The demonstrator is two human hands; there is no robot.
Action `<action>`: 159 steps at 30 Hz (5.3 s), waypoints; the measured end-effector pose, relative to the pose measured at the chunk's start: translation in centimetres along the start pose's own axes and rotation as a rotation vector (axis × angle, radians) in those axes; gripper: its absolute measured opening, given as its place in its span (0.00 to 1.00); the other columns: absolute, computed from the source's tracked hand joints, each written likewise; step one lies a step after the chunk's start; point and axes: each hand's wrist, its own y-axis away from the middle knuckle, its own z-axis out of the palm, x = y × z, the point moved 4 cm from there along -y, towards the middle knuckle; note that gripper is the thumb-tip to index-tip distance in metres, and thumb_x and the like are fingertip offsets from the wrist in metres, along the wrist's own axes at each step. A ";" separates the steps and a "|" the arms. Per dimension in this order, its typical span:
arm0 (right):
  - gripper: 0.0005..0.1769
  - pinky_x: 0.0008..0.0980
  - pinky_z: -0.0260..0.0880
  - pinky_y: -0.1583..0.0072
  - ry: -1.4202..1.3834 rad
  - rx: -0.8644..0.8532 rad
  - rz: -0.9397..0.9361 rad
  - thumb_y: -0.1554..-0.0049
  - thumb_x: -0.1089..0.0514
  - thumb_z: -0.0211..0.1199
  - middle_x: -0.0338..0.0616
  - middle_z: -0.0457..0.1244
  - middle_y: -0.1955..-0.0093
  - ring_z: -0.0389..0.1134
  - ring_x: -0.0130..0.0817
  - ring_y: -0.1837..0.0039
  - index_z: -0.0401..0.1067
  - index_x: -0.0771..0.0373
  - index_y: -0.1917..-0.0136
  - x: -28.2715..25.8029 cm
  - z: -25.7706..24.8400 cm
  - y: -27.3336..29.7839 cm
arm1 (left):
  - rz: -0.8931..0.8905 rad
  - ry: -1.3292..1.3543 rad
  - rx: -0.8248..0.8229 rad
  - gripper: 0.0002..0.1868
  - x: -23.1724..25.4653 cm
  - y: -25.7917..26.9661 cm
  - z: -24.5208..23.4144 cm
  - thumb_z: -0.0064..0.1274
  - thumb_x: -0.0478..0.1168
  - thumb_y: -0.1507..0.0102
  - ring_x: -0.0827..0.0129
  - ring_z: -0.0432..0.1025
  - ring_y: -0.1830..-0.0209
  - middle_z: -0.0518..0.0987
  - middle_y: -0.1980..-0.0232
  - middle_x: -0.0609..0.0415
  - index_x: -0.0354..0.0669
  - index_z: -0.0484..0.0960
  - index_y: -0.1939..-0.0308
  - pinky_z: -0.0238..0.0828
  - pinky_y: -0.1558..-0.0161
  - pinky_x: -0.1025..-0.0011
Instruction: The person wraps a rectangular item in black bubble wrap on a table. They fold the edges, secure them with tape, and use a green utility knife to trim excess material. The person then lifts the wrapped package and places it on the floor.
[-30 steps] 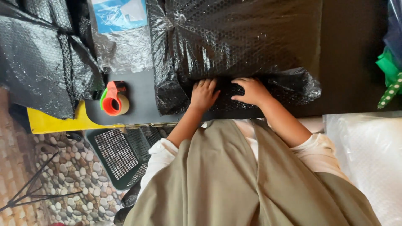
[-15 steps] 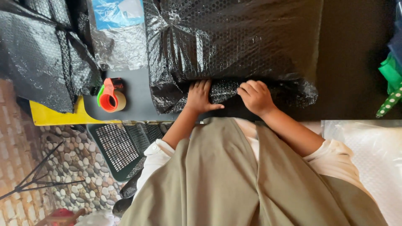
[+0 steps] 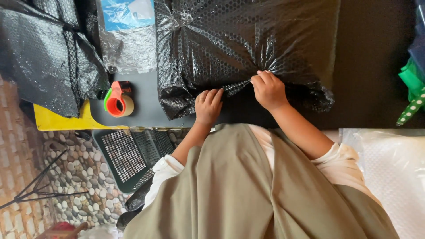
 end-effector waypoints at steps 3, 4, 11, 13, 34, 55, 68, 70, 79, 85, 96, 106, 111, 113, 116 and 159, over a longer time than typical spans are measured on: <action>0.06 0.29 0.76 0.49 -0.025 -0.101 0.076 0.37 0.51 0.61 0.31 0.62 0.58 0.72 0.33 0.53 0.72 0.49 0.57 0.1 -0.5 -0.9 | 0.057 -0.005 0.131 0.16 1.1 -4.4 -1.8 0.54 0.49 0.35 0.60 0.71 0.50 0.77 0.47 0.59 0.61 0.83 0.43 0.69 0.48 0.61; 0.06 0.29 0.76 0.49 -0.024 -0.102 0.076 0.37 0.51 0.61 0.31 0.62 0.58 0.72 0.33 0.53 0.72 0.49 0.57 -0.3 -1.4 -2.0 | 0.057 -0.004 0.131 0.16 1.1 -6.0 -1.9 0.54 0.49 0.35 0.60 0.71 0.50 0.77 0.47 0.59 0.61 0.83 0.43 0.69 0.48 0.61; 0.04 0.36 0.73 0.55 -0.215 -0.091 0.264 0.42 0.56 0.66 0.35 0.60 0.61 0.69 0.38 0.58 0.74 0.55 0.58 -0.8 -3.2 -3.9 | 0.085 0.284 -0.009 0.04 -1.4 -11.3 1.0 0.61 0.49 0.37 0.66 0.76 0.63 0.79 0.61 0.67 0.62 0.84 0.61 0.73 0.62 0.69; 0.04 0.38 0.74 0.51 -0.301 -0.021 0.266 0.41 0.59 0.67 0.37 0.62 0.57 0.70 0.41 0.55 0.75 0.57 0.52 -1.5 -4.4 -3.4 | 0.028 0.392 -0.116 0.06 -1.8 -12.3 0.5 0.64 0.48 0.39 0.62 0.78 0.64 0.81 0.62 0.64 0.60 0.85 0.59 0.76 0.62 0.67; 0.14 0.41 0.61 0.46 -0.377 -0.041 0.471 0.49 0.66 0.76 0.34 0.62 0.67 0.65 0.41 0.51 0.74 0.58 0.53 6.5 -5.2 -1.4 | -0.265 0.698 -0.567 0.08 -3.2 -13.9 0.7 0.64 0.47 0.36 0.54 0.80 0.57 0.86 0.60 0.55 0.53 0.87 0.56 0.76 0.52 0.58; 0.51 0.60 0.40 0.23 0.019 -0.330 0.046 0.48 0.49 0.74 0.51 0.47 0.15 0.48 0.51 0.17 0.56 0.50 0.16 -6.0 1.6 -0.4 | -0.481 0.805 -0.481 0.13 -3.7 -12.7 -2.0 0.62 0.44 0.35 0.57 0.82 0.54 0.88 0.59 0.54 0.51 0.85 0.46 0.81 0.49 0.58; 0.52 0.79 0.50 0.34 0.002 -0.508 0.142 0.60 0.57 0.77 0.70 0.57 0.28 0.58 0.75 0.28 0.69 0.62 0.22 -9.8 0.1 -6.5 | -1.247 0.436 0.270 0.06 -19.6 19.9 -23.3 0.53 0.38 0.30 0.67 0.77 0.57 0.82 0.58 0.53 0.43 0.84 0.54 0.73 0.50 0.67; 0.50 0.78 0.47 0.32 -0.030 -0.638 0.187 0.55 0.57 0.73 0.74 0.54 0.27 0.53 0.78 0.27 0.65 0.66 0.20 -10.8 -0.3 -7.0 | -1.367 0.311 0.209 0.08 -20.1 23.4 -25.6 0.50 0.42 0.31 0.72 0.75 0.58 0.81 0.57 0.59 0.47 0.84 0.55 0.72 0.53 0.72; 0.49 0.66 0.66 0.40 0.173 -0.739 0.192 0.48 0.49 0.77 0.69 0.52 0.28 0.54 0.70 0.31 0.68 0.68 0.19 -11.6 0.4 -7.8 | -1.224 0.199 0.036 0.16 -29.4 29.8 -25.0 0.53 0.38 0.32 0.62 0.75 0.47 0.80 0.44 0.51 0.43 0.80 0.39 0.72 0.44 0.62; 0.50 0.59 0.69 0.42 0.203 -0.777 0.198 0.50 0.47 0.75 0.64 0.52 0.28 0.67 0.67 0.39 0.69 0.65 0.17 -11.2 0.2 -7.6 | -0.833 -0.077 -0.151 0.25 -37.9 29.1 -22.6 0.60 0.26 0.41 0.52 0.73 0.44 0.81 0.40 0.50 0.43 0.82 0.39 0.73 0.45 0.55; 0.49 0.56 0.56 0.31 0.013 -0.814 0.329 0.48 0.58 0.72 0.69 0.48 0.25 0.50 0.61 0.25 0.64 0.71 0.16 -11.6 0.5 -7.8 | -0.353 -0.212 -0.107 0.16 -40.1 29.2 -21.6 0.65 0.27 0.46 0.60 0.65 0.75 0.72 0.74 0.53 0.44 0.71 0.75 0.56 0.76 0.63; 0.51 0.55 0.52 0.30 -0.031 -0.816 0.356 0.49 0.57 0.71 0.70 0.45 0.22 0.45 0.60 0.23 0.62 0.69 0.15 -10.5 1.0 -6.7 | -0.422 -0.273 -0.232 0.12 -35.7 33.2 -24.3 0.60 0.24 0.42 0.54 0.68 0.71 0.73 0.69 0.47 0.40 0.73 0.70 0.62 0.73 0.62; 0.51 0.54 0.54 0.31 -0.003 -0.773 0.251 0.50 0.58 0.70 0.72 0.49 0.24 0.50 0.61 0.26 0.65 0.71 0.15 -10.4 0.4 -6.8 | -0.477 -0.224 -0.191 0.13 -33.7 34.9 -26.2 0.57 0.25 0.36 0.55 0.64 0.72 0.71 0.69 0.46 0.37 0.69 0.70 0.59 0.73 0.61; 0.50 0.55 0.58 0.32 0.016 -0.758 0.212 0.50 0.60 0.72 0.70 0.50 0.24 0.52 0.61 0.26 0.66 0.71 0.15 -10.0 0.5 -6.5 | -0.470 -0.221 -0.174 0.13 -32.9 34.6 -26.9 0.56 0.25 0.35 0.53 0.65 0.72 0.71 0.69 0.45 0.38 0.69 0.70 0.61 0.72 0.59; 0.51 0.57 0.64 0.35 0.010 -0.763 0.188 0.50 0.62 0.72 0.67 0.51 0.24 0.58 0.65 0.29 0.66 0.69 0.15 -9.6 -0.1 -6.7 | -0.490 -0.251 -0.180 0.13 -32.0 33.6 -27.5 0.56 0.27 0.33 0.53 0.67 0.70 0.72 0.68 0.46 0.39 0.69 0.69 0.61 0.72 0.59; 0.15 0.39 0.60 0.25 -1.146 -0.584 0.676 0.43 0.46 0.77 0.42 0.62 0.26 0.59 0.45 0.23 0.77 0.56 0.52 1.7 0.0 -3.6 | -0.051 0.803 -1.030 0.07 0.4 -17.4 -2.7 0.58 0.41 0.36 0.50 0.77 0.57 0.78 0.62 0.47 0.46 0.76 0.60 0.74 0.56 0.53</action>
